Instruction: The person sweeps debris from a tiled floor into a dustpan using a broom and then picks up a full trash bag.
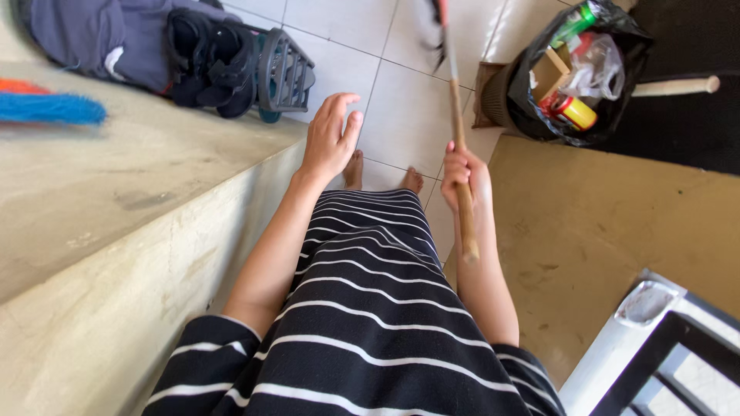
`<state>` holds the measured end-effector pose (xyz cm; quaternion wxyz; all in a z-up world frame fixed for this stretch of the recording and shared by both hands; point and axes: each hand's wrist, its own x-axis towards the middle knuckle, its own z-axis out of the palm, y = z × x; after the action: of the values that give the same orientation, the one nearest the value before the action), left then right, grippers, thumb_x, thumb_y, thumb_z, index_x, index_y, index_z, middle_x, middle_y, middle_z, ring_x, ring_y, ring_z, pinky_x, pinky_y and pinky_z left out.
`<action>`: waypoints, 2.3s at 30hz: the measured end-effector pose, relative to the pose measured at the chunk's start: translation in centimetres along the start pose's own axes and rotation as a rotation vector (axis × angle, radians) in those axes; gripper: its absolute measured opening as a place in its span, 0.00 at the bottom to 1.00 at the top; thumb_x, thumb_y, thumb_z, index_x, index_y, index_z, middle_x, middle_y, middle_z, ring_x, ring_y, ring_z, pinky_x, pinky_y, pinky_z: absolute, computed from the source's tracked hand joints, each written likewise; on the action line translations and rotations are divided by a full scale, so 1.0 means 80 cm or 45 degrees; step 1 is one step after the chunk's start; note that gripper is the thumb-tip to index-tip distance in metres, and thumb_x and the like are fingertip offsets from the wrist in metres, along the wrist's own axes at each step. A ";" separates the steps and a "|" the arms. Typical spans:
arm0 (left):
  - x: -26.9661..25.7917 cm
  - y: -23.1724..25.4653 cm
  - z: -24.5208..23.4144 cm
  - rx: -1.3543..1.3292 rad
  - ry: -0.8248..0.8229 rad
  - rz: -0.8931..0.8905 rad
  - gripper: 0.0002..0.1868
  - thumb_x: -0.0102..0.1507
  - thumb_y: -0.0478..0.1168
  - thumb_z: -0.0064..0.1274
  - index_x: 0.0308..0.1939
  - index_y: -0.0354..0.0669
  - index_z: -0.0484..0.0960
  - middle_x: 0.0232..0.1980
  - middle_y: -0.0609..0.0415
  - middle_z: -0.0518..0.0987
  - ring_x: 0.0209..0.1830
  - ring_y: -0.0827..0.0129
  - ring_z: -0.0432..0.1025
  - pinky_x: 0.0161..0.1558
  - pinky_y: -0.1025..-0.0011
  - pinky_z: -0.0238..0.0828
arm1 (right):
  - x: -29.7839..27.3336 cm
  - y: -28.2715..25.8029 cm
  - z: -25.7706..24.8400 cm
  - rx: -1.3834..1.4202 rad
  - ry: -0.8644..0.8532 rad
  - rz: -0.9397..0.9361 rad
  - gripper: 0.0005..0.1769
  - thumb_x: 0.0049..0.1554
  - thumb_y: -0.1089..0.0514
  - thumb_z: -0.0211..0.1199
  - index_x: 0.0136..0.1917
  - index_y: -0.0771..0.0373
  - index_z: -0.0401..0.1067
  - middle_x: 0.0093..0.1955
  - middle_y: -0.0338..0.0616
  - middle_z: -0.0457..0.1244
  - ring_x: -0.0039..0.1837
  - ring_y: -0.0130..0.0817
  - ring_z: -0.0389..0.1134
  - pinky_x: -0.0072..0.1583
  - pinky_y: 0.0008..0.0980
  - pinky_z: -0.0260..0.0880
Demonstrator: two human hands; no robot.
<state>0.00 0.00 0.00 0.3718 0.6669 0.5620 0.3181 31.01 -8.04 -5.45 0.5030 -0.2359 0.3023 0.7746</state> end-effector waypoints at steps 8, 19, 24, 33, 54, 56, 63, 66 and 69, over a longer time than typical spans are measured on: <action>0.029 0.035 0.014 -0.074 -0.075 0.158 0.26 0.76 0.56 0.38 0.59 0.37 0.75 0.60 0.40 0.77 0.61 0.45 0.72 0.61 0.55 0.69 | -0.008 0.026 -0.086 0.094 0.250 -0.097 0.11 0.68 0.61 0.51 0.51 0.74 0.62 0.33 0.34 0.55 0.28 0.18 0.54 0.28 0.15 0.59; -0.019 0.026 0.013 0.028 -0.095 0.114 0.25 0.75 0.56 0.38 0.59 0.37 0.75 0.59 0.40 0.77 0.61 0.46 0.72 0.62 0.55 0.68 | 0.170 -0.097 -0.082 -0.413 0.318 -0.202 0.08 0.66 0.60 0.53 0.46 0.65 0.63 0.30 0.31 0.55 0.27 0.18 0.53 0.28 0.17 0.57; -0.018 0.026 0.023 0.120 -0.044 0.122 0.24 0.75 0.54 0.40 0.60 0.37 0.75 0.61 0.41 0.76 0.61 0.45 0.71 0.62 0.54 0.66 | 0.139 -0.073 -0.038 -0.527 0.370 -0.245 0.07 0.66 0.58 0.54 0.45 0.61 0.64 0.30 0.30 0.55 0.27 0.17 0.52 0.27 0.16 0.54; 0.014 0.021 0.050 0.209 0.094 0.103 0.24 0.75 0.55 0.41 0.62 0.40 0.75 0.64 0.43 0.75 0.63 0.45 0.69 0.63 0.53 0.65 | -0.003 -0.029 -0.023 -0.320 0.330 -0.016 0.10 0.67 0.58 0.53 0.52 0.70 0.65 0.33 0.32 0.56 0.29 0.17 0.54 0.28 0.13 0.56; 0.107 -0.020 -0.041 0.145 0.370 -0.015 0.24 0.75 0.53 0.41 0.63 0.36 0.74 0.64 0.41 0.75 0.65 0.47 0.68 0.66 0.53 0.62 | 0.204 0.020 0.166 -0.426 0.322 0.115 0.08 0.66 0.57 0.52 0.48 0.64 0.64 0.29 0.31 0.55 0.27 0.17 0.52 0.26 0.15 0.57; 0.130 -0.026 -0.055 0.132 0.405 -0.024 0.24 0.76 0.52 0.41 0.63 0.36 0.74 0.64 0.41 0.75 0.64 0.47 0.68 0.66 0.53 0.63 | 0.188 0.042 0.200 -0.320 0.332 0.193 0.09 0.66 0.56 0.52 0.50 0.66 0.64 0.31 0.32 0.55 0.27 0.17 0.53 0.27 0.15 0.58; 0.172 -0.047 -0.085 0.115 0.510 -0.029 0.24 0.77 0.53 0.40 0.64 0.37 0.74 0.64 0.41 0.75 0.65 0.45 0.69 0.66 0.54 0.63 | 0.308 0.053 0.195 -0.255 0.330 0.381 0.09 0.66 0.62 0.51 0.53 0.73 0.61 0.32 0.32 0.56 0.28 0.17 0.55 0.29 0.14 0.62; 0.168 -0.046 -0.088 0.108 0.501 -0.033 0.24 0.76 0.53 0.40 0.62 0.37 0.74 0.64 0.41 0.75 0.64 0.46 0.69 0.66 0.53 0.63 | 0.370 0.033 0.163 -0.250 0.338 0.344 0.10 0.65 0.63 0.50 0.52 0.76 0.59 0.31 0.32 0.55 0.27 0.17 0.56 0.29 0.14 0.63; 0.164 -0.049 -0.090 0.080 0.519 -0.050 0.24 0.76 0.54 0.40 0.62 0.38 0.74 0.64 0.42 0.75 0.65 0.46 0.69 0.66 0.54 0.63 | 0.392 -0.005 0.162 -0.249 0.350 0.199 0.10 0.65 0.65 0.49 0.53 0.78 0.59 0.30 0.32 0.55 0.27 0.18 0.56 0.29 0.14 0.63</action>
<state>-5.88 14.27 0.51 0.2356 0.5888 0.6481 0.4216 18.55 21.18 -17.39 0.3698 -0.3631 0.3088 0.7975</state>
